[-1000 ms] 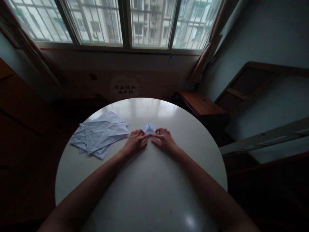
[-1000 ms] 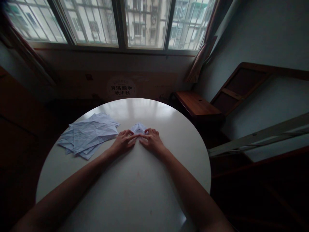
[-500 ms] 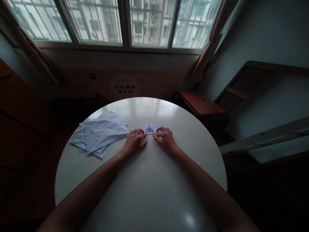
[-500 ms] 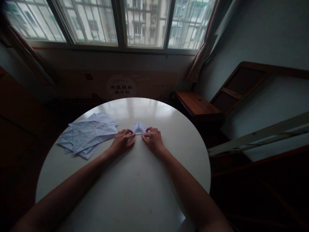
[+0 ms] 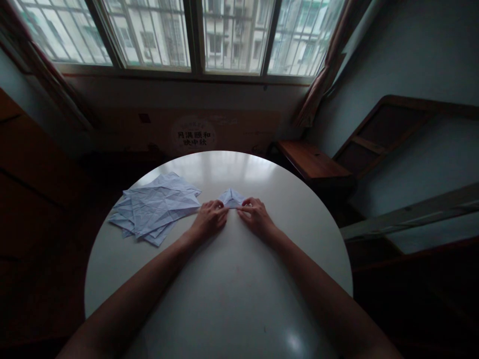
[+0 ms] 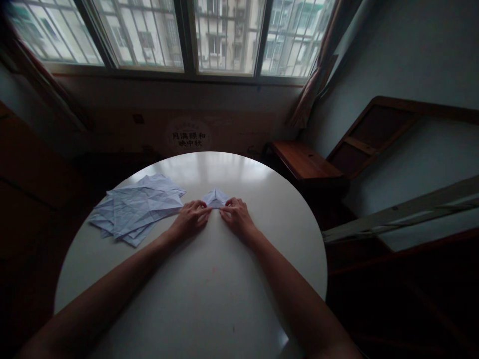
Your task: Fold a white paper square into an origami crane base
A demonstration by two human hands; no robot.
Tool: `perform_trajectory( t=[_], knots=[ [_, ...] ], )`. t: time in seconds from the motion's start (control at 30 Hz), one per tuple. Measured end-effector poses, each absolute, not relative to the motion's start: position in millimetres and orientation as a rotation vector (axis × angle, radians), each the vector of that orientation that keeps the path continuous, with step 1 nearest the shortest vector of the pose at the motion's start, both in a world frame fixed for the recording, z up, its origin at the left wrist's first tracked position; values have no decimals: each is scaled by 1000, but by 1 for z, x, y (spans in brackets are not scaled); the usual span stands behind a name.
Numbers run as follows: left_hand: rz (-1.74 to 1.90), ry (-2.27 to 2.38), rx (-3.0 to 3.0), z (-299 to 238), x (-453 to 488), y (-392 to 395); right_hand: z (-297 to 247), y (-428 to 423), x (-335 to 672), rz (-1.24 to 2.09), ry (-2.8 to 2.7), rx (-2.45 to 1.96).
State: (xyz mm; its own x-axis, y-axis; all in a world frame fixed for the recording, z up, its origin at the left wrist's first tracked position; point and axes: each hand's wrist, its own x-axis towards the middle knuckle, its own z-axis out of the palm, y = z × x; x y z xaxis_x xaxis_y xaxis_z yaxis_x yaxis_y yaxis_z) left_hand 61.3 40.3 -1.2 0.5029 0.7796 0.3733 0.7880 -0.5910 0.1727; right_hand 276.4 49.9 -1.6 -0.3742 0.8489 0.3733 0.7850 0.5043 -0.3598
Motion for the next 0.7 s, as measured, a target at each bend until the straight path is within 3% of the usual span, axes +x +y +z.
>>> perform_trajectory(
  t=[0.7],
  knots=[
    [-723,-1448,-2682,-2,62,38,-4,49,274,179,-2286,-1378]
  ],
)
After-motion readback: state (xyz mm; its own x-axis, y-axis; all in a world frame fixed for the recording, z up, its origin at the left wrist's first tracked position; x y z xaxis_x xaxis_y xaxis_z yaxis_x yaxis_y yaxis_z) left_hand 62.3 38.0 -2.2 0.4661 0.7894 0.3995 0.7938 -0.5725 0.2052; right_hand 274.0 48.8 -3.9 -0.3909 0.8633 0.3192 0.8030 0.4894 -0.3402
